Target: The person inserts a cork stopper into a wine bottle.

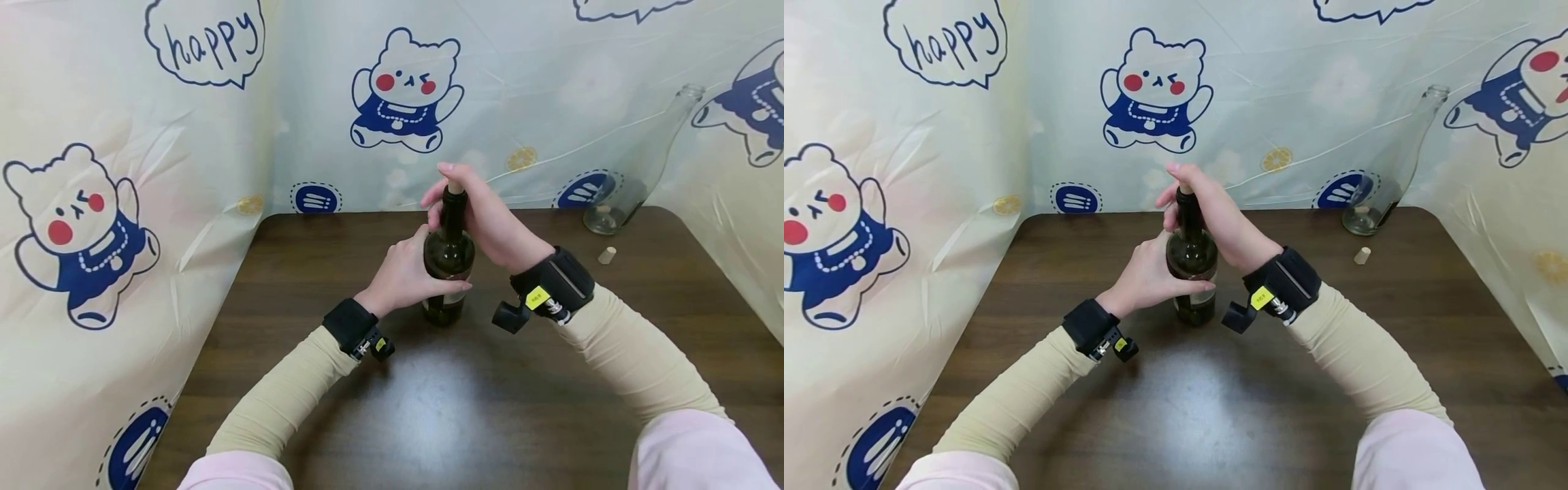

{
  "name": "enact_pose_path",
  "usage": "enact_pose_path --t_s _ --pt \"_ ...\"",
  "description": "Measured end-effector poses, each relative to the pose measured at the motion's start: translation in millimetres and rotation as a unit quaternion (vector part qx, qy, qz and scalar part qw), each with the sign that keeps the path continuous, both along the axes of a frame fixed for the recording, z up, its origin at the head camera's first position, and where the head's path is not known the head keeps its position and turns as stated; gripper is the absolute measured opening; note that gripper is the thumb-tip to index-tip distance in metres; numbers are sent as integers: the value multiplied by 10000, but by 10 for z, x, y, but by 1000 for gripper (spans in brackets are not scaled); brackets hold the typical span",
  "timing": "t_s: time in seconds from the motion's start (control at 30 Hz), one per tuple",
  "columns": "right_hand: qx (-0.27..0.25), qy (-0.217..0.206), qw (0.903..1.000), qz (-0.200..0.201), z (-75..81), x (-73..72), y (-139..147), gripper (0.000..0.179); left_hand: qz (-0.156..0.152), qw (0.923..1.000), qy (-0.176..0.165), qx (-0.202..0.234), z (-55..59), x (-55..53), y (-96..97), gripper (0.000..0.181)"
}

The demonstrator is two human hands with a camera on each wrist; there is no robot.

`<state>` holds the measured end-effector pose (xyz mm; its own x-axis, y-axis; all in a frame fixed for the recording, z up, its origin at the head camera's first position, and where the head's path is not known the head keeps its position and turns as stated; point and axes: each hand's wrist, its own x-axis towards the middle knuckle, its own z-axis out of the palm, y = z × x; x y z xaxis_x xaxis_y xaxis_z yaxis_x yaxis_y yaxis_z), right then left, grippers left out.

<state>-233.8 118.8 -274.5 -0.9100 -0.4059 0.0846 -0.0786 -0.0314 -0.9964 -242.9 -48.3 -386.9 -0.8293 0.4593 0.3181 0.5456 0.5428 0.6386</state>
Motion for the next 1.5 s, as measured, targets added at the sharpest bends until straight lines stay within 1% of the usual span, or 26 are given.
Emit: enact_pose_path --t_s 0.07,0.17,0.23,0.57,0.73,0.83,0.9,0.97,1.07,1.13,1.27,1.33,1.4,1.5 --pt "-190 -79 9998 32 -22 5 -17 56 9 10000 24 -10 0 0 7 102" --pt "-458 -88 9989 21 -30 16 -43 57 15 10000 71 -3 0 -4 18 97" --pt "-542 -68 9985 19 -21 29 -54 56 29 9999 99 3 1 -3 21 94" --pt "-542 153 9984 87 5 39 -53 54 22 9998 186 24 6 -9 26 92" --pt "-540 305 9979 182 -18 14 -34 53 -13 9998 194 75 9 -11 18 93" --pt "-477 311 9982 199 -38 5 -16 53 -37 9997 184 121 4 -11 12 97" --pt "-335 313 9989 138 -40 7 4 54 -34 9998 171 134 -4 -10 13 96" --pt "-145 379 9992 -5 -44 14 37 56 1 9998 160 132 -13 -3 15 95" --pt "274 613 9975 -239 -45 22 118 55 80 9998 145 119 -29 7 21 91" --pt "436 741 9957 -333 -51 18 186 53 126 9998 126 112 -36 12 23 91" --pt "611 690 9951 -351 -82 5 331 49 176 9997 106 122 -39 12 23 90" --pt "883 592 9936 -375 -118 12 402 51 203 9997 102 100 -39 10 19 90" --pt "1256 487 9902 -372 -173 27 465 54 208 9997 97 72 -41 9 17 90" --pt "2070 543 9762 -349 -271 70 536 62 183 9998 87 47 -47 8 16 91"
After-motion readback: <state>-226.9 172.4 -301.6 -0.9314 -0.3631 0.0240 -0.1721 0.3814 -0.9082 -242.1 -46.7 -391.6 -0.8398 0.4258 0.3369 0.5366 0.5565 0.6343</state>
